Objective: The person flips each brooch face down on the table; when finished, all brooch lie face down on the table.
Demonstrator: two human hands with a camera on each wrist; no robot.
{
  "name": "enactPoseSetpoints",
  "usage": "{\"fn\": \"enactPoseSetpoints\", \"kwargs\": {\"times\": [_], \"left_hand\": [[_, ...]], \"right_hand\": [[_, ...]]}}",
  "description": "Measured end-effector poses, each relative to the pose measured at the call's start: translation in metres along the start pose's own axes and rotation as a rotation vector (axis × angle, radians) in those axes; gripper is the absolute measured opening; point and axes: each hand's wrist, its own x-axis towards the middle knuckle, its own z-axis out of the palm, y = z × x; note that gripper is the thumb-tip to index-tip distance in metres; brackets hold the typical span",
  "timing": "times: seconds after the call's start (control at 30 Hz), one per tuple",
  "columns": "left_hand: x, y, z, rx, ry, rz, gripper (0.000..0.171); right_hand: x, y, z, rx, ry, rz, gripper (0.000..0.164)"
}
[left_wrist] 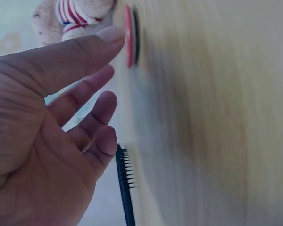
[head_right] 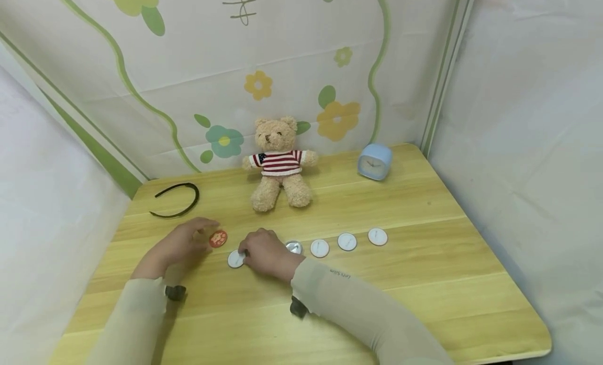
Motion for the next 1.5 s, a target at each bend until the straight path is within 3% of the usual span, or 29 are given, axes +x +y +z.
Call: {"fn": "enactPoseSetpoints", "kwargs": {"times": [0.3, 0.57, 1.17, 1.5], "left_hand": [[0.008, -0.009, 0.002, 0.008, -0.035, 0.018, 0.049], [0.006, -0.001, 0.002, 0.094, -0.031, 0.067, 0.047], [-0.032, -0.004, 0.009, 0.055, -0.042, 0.042, 0.043], [-0.04, -0.002, 0.01, 0.014, -0.047, 0.044, 0.043]], "right_hand": [[0.0, -0.003, -0.002, -0.013, 0.002, -0.014, 0.021], [0.0, -0.001, -0.001, -0.022, 0.009, -0.011, 0.02], [-0.002, -0.005, -0.005, -0.008, 0.002, 0.015, 0.02], [-0.002, -0.003, -0.001, -0.007, 0.004, 0.013, 0.022]]}}
